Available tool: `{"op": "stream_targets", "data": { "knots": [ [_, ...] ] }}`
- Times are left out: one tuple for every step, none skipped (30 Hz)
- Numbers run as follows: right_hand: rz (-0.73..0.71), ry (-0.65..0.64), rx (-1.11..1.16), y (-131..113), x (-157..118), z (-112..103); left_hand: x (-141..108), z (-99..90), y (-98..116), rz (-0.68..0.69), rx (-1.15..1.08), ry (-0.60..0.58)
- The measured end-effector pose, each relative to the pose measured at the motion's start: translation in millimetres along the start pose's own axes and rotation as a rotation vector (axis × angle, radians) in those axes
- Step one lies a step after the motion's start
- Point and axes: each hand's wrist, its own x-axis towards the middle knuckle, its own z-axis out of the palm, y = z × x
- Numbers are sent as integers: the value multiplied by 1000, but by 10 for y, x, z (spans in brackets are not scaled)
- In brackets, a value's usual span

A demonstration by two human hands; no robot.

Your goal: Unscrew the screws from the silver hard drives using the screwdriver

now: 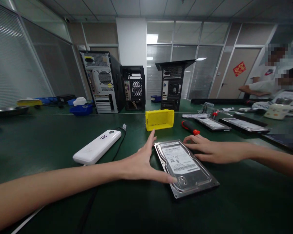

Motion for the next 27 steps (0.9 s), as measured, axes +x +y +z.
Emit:
{"op": "stream_targets", "data": {
  "knots": [
    [27,14,-1,-17,-25,49,-34,30,17,17,21,-4],
    [51,25,-10,-32,-43,100,-60,58,27,37,35,14],
    [68,30,-27,-44,-55,149,-77,83,32,45,49,21],
    [74,35,-50,-52,-61,194,-87,103,34,48,62,26],
    [71,46,-76,-55,-62,236,-92,120,34,49,73,25],
    [57,71,-109,-54,-59,272,-94,132,35,47,85,21],
    [37,107,-146,-50,-54,304,-95,141,38,47,100,18],
    [19,149,-188,-46,-48,332,-97,145,44,48,119,16],
    [2,192,-235,-44,-40,357,-100,145,54,49,143,13],
    [-10,233,-279,-46,-32,381,-104,141,67,50,169,10],
    [-15,265,-318,-53,-23,403,-109,134,81,48,195,3],
    [-12,291,-347,-65,-13,424,-113,123,96,48,218,-8],
    [-3,310,-367,-82,-3,443,-117,109,108,48,236,-30],
    [3,329,-379,-102,10,459,-119,95,117,48,253,-57],
    [8,348,-386,-123,23,471,-119,83,122,48,267,-82],
    [7,365,-392,-141,38,480,-117,72,122,48,284,-101],
    [3,383,-402,-154,56,484,-115,66,117,47,302,-109],
    [-7,403,-414,-160,74,484,-111,64,108,48,320,-103],
    [-19,426,-427,-157,94,481,-106,64,95,52,336,-88],
    [-33,449,-439,-146,113,474,-101,67,81,58,350,-70],
    [-45,469,-445,-129,132,466,-95,69,65,66,362,-59],
    [-56,485,-446,-108,149,456,-89,71,51,73,372,-53],
    [-62,500,-440,-87,163,445,-84,70,38,80,379,-49],
    [-68,510,-433,-70,175,435,-79,67,28,85,386,-47],
    [-72,520,-430,-58,183,425,-74,63,20,88,392,-48],
    [-79,530,-432,-53,188,417,-70,57,16,89,397,-48],
    [-85,543,-438,-53,191,410,-68,52,14,89,400,-49]
  ]
}}
